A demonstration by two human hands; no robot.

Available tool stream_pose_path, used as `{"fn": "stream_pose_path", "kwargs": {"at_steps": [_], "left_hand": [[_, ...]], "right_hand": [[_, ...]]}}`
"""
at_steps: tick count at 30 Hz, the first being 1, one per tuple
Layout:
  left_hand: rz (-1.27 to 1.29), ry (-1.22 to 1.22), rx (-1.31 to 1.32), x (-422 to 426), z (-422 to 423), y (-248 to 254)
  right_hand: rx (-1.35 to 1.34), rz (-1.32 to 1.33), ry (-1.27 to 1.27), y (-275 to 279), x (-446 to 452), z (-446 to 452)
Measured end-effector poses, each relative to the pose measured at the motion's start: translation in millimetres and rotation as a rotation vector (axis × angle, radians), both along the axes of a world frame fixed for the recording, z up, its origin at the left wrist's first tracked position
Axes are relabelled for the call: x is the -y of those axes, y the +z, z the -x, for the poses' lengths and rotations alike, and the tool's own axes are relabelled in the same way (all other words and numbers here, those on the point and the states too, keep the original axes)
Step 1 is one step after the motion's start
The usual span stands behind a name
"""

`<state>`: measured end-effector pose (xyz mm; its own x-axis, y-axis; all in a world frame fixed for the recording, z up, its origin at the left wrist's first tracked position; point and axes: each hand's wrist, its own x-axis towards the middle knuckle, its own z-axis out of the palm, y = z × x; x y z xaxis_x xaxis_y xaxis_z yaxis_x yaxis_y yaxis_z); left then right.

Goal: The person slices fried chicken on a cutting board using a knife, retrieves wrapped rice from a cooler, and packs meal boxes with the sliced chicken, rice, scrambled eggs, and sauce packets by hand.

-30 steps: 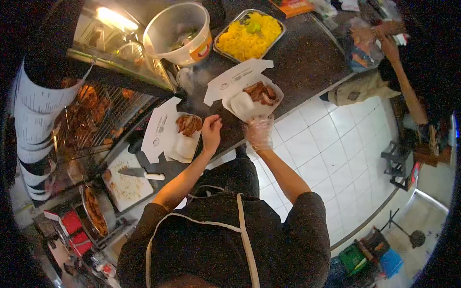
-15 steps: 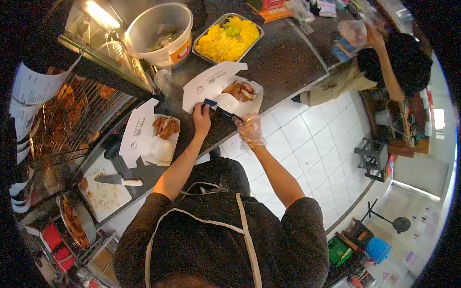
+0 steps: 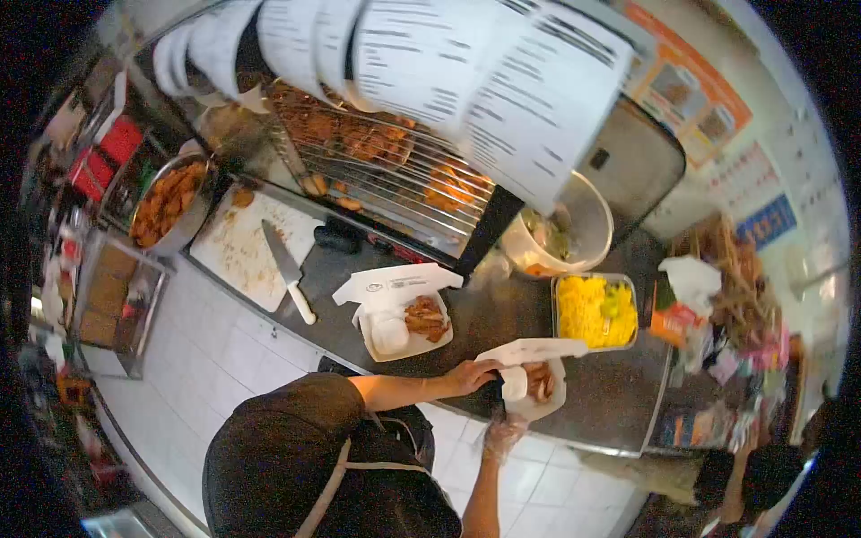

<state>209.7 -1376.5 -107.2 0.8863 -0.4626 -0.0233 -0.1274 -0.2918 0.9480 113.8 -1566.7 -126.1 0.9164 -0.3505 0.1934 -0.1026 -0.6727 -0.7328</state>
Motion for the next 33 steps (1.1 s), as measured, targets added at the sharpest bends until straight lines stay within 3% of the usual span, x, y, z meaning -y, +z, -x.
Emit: {"fn": "stream_pose_path", "kwargs": {"at_steps": [1,3,4,6,9,11,12,13,15,17,19,21,22,23,25,26,27,28,29,31,32,33], "left_hand": [[0.086,0.142,0.138,7,-4,3],[0.174,0.279,0.289,11,-13,9],[0.167,0.296,0.299,12,-14,12],[0.180,0.313,0.315,18,-15,3],[0.190,0.201,0.551,12,-20,-4],[0.033,-0.002,0.399,6,-15,-1],[0.075,-0.039,0.442,5,-19,-7],[0.089,-0.021,0.452,7,-20,-12],[0.122,-0.003,0.572,9,-25,-15],[0.062,-0.008,0.442,13,-29,-12],[0.189,0.407,0.309,19,-28,1],[0.191,0.378,0.310,19,-27,7],[0.191,0.272,0.324,17,-27,5],[0.187,0.166,0.335,12,-25,4],[0.178,0.098,0.373,7,-29,0],[0.059,0.022,0.345,5,-28,0],[-0.059,-0.052,0.318,5,-29,-4],[0.095,-0.044,0.495,5,-30,-7],[0.099,-0.045,0.502,7,-34,-11],[0.123,-0.093,0.520,10,-39,-17],[-0.016,-0.150,0.534,11,-40,-21],[-0.015,-0.149,0.536,11,-38,-17]], "right_hand": [[0.146,-0.251,-0.035,-26,9,-8],[-0.205,0.193,0.079,65,-33,-20],[0.078,0.329,0.023,27,-20,-22],[0.028,0.268,0.025,37,-27,-22],[-0.158,0.217,-0.010,37,-24,-32],[-0.001,-0.173,-0.056,33,-33,-25],[-0.066,-0.274,-0.082,48,-39,-25],[-0.077,-0.023,0.024,12,-13,-23],[-0.044,0.067,-0.079,25,-27,-15],[-0.020,0.102,-0.106,6,-29,-16],[0.007,0.161,-0.178,-31,-19,-18],[0.028,0.228,-0.250,-49,-5,-21],[0.025,0.188,-0.210,8,-28,-23],[0.026,0.189,-0.208,-4,-20,-23],[-0.055,-0.143,-0.147,-33,1,-22],[-0.048,-0.142,-0.152,-28,1,-21],[0.015,0.054,-0.110,-16,-3,-19],[0.077,0.252,-0.067,-4,-8,-20],[0.083,0.255,-0.069,3,-19,-24],[0.141,-0.169,-0.109,15,-35,-28],[-0.122,0.022,-0.081,25,-29,-23],[-0.120,0.024,-0.080,57,-48,-20]]}}
